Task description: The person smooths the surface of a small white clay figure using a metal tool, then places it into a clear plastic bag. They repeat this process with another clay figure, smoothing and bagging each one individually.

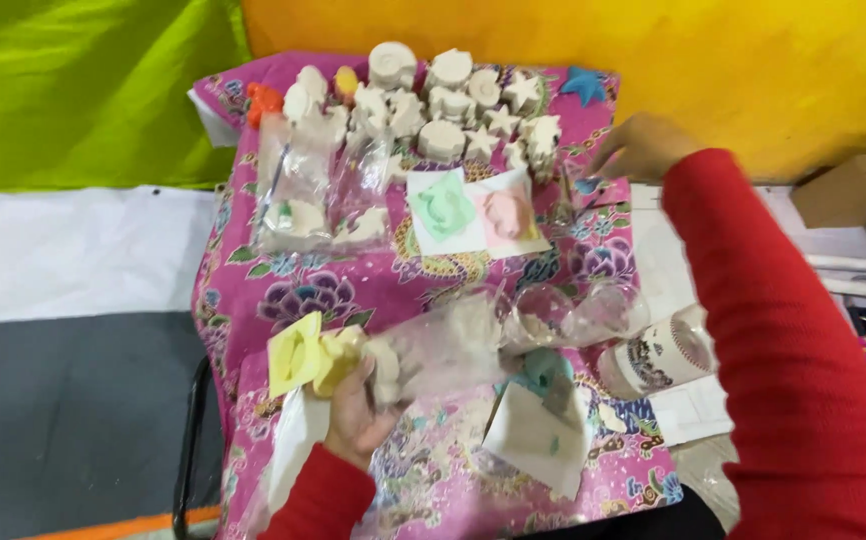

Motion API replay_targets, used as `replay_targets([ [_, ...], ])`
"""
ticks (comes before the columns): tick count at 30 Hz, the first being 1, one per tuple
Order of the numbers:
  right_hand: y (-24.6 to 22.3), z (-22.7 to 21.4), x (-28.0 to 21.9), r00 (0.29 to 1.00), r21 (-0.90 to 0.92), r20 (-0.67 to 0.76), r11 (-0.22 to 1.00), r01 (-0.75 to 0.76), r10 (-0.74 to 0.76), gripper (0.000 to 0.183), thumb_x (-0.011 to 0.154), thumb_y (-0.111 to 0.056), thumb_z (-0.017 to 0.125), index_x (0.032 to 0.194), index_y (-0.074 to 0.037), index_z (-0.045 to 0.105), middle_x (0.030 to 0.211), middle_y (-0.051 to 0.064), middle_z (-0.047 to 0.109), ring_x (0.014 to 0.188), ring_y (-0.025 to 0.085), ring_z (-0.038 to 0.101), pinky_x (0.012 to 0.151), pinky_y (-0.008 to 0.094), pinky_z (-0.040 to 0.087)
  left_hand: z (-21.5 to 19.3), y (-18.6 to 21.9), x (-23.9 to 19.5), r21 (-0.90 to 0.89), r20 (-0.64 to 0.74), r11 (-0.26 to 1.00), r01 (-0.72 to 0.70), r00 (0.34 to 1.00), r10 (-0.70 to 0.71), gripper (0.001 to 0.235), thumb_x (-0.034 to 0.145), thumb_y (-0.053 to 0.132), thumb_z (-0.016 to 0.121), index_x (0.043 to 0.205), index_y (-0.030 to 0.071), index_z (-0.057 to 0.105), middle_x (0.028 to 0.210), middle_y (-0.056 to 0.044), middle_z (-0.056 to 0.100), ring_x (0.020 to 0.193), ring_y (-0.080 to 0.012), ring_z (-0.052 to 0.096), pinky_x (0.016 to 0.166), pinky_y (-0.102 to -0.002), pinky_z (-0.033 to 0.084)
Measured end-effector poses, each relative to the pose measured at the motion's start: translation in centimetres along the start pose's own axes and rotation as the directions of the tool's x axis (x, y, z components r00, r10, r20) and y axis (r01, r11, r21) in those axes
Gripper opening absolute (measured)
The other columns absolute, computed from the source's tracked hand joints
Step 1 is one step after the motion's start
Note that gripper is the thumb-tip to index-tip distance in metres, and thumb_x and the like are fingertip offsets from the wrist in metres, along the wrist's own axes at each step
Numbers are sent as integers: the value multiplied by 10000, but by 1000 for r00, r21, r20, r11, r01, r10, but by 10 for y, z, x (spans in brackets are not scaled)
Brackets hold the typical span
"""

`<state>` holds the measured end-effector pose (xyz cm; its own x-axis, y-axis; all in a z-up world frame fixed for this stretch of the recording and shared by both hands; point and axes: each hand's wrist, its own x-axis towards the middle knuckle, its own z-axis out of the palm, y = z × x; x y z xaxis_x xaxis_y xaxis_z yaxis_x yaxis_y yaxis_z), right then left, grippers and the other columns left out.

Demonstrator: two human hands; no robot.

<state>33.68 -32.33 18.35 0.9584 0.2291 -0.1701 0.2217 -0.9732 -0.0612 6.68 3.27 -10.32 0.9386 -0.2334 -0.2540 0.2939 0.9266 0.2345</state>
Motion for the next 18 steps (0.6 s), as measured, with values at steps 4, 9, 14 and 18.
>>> replay_targets([
  [4, 18, 24, 39, 996, -40, 88, 999, 15, -12, 288, 753, -150, 788, 1027, -202, 855, 1167, 53, 761, 1100, 273, 661, 1027, 439, 495, 2, -1, 3, 26, -19, 999, 26, 999, -25, 490, 1015, 282, 470, 1410, -3, 514, 1290, -172, 646, 952, -275, 704, 541, -324, 563],
  [9, 20, 37, 57, 976, -150, 153, 973, 178, -155, 353, 730, -135, 726, 1022, -290, 849, 1102, 50, 657, 1010, 258, 597, 907, 401, 525, -22, -4, 10, 8, -22, 999, 43, 999, -43, 465, 1015, 262, 475, 1397, -4, 501, 1212, -212, 670, 884, -277, 733, 532, -322, 626],
  [14, 19, 46, 55, 934, -131, 212, 939, 318, -286, 340, 753, -50, 677, 998, -229, 832, 1468, 26, 452, 1259, 267, 526, 1052, 428, 476, -40, -8, 19, 51, -93, 997, -50, 994, 55, 473, 922, 223, 594, 1390, 226, 526, 1165, -175, 664, 812, -269, 706, 559, -362, 603],
  [18, 23, 59, 54, 940, -225, 200, 921, 318, -276, 265, 807, -106, 656, 946, -254, 827, 1462, -16, 537, 1325, 240, 498, 1006, 436, 516, -45, -8, 24, 41, -12, 996, -80, 997, 80, 427, 929, 194, 616, 1346, 202, 526, 1158, -178, 658, 727, -272, 720, 513, -345, 632],
])
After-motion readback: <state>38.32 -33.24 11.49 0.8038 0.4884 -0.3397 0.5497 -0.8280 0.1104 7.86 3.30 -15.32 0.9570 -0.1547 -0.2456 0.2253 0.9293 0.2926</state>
